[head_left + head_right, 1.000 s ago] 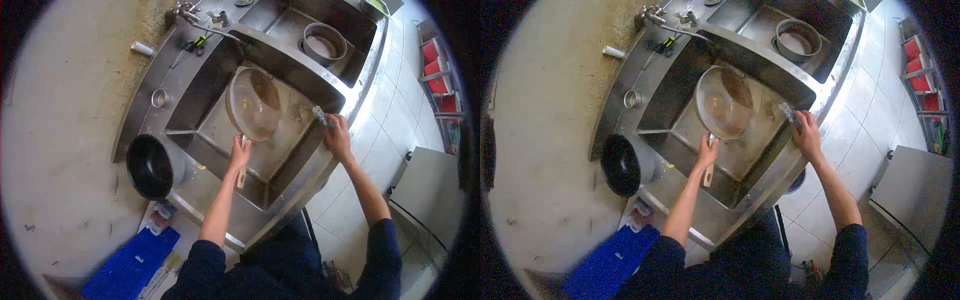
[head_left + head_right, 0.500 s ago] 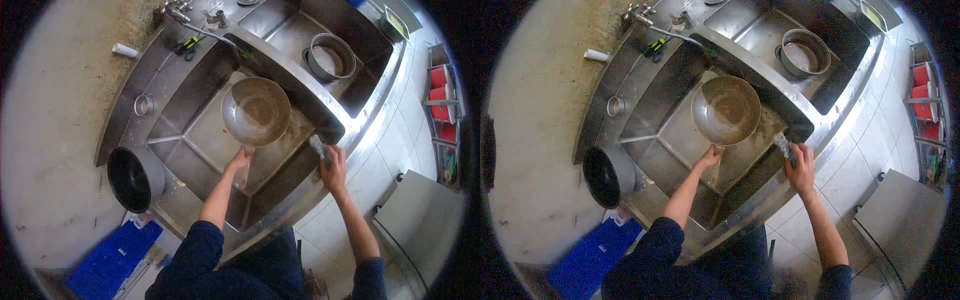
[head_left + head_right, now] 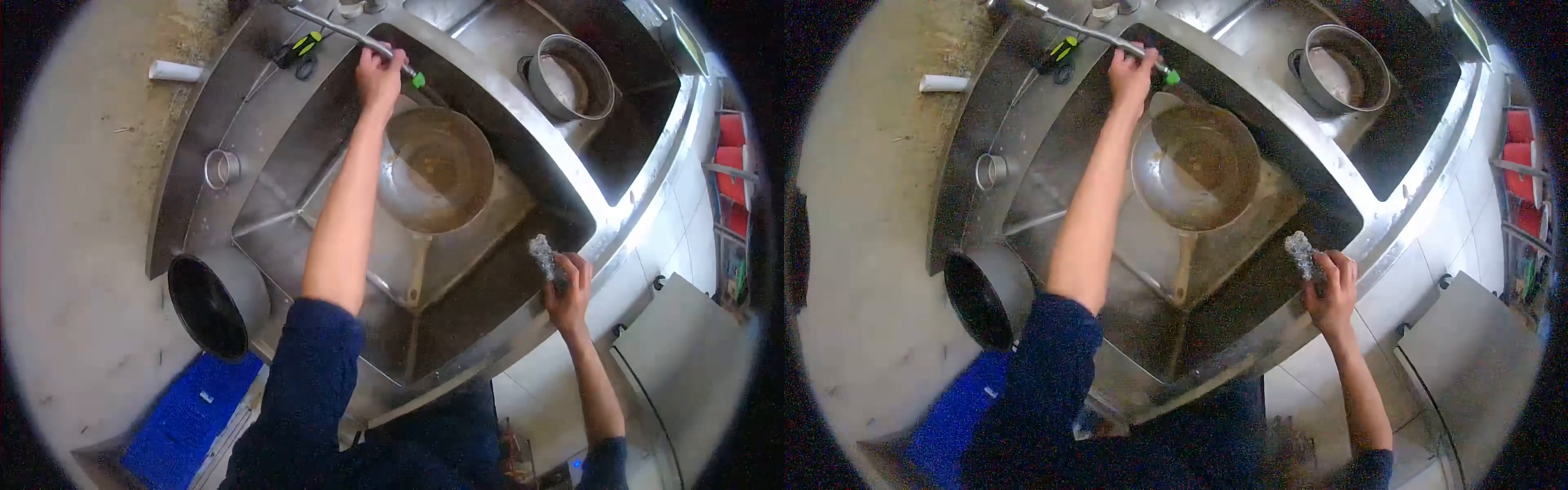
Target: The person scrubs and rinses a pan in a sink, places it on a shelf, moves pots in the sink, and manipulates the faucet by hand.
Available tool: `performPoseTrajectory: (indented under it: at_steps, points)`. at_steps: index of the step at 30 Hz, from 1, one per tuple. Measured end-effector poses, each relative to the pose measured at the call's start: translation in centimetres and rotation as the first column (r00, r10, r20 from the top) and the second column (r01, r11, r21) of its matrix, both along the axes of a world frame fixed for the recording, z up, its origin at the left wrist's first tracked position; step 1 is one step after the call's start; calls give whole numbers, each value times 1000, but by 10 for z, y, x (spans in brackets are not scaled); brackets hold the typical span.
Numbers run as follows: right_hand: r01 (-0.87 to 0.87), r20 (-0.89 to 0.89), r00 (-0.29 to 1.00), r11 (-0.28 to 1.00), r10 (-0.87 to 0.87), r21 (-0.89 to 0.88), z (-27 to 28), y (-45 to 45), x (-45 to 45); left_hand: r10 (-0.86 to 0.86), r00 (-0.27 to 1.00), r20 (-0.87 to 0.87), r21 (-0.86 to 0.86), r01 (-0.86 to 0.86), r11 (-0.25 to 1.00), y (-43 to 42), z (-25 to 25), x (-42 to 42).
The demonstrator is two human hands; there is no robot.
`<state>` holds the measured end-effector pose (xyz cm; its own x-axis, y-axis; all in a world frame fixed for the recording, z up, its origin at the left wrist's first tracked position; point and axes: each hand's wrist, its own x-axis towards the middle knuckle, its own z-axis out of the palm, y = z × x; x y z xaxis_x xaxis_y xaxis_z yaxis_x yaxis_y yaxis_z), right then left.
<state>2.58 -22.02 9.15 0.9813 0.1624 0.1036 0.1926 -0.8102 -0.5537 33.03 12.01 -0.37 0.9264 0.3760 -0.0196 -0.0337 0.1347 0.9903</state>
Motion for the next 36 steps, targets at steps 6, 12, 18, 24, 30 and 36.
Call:
performPoseTrajectory:
  at_steps: [6, 12, 18, 24, 30, 36]
  points:
    - [-143, -342, 938, 965, 62, -219, -1, 89, 28, -229, 969, -92, 349, 247, 904, 70, -11, -36]
    - [-464, -592, 774, 838, 225, -289, -119, 124, 65, -362, 911, -198, 289, 407, 866, 70, -7, -46]
    - [-485, -622, 743, 840, 248, -244, -132, 131, 65, -243, 961, -131, 415, 276, 867, 64, -26, -37]
    - [-568, -686, 637, 816, 351, -110, -155, 132, 35, -139, 982, -131, 616, 190, 765, 69, -52, -22]
    - [-591, -740, 580, 801, 341, -94, -140, 147, 44, -126, 992, -27, 406, 126, 905, 41, -67, 7]
    - [-634, -635, 651, 758, 416, -154, -145, 142, 37, -166, 980, -108, 398, 195, 896, 13, -47, 12]
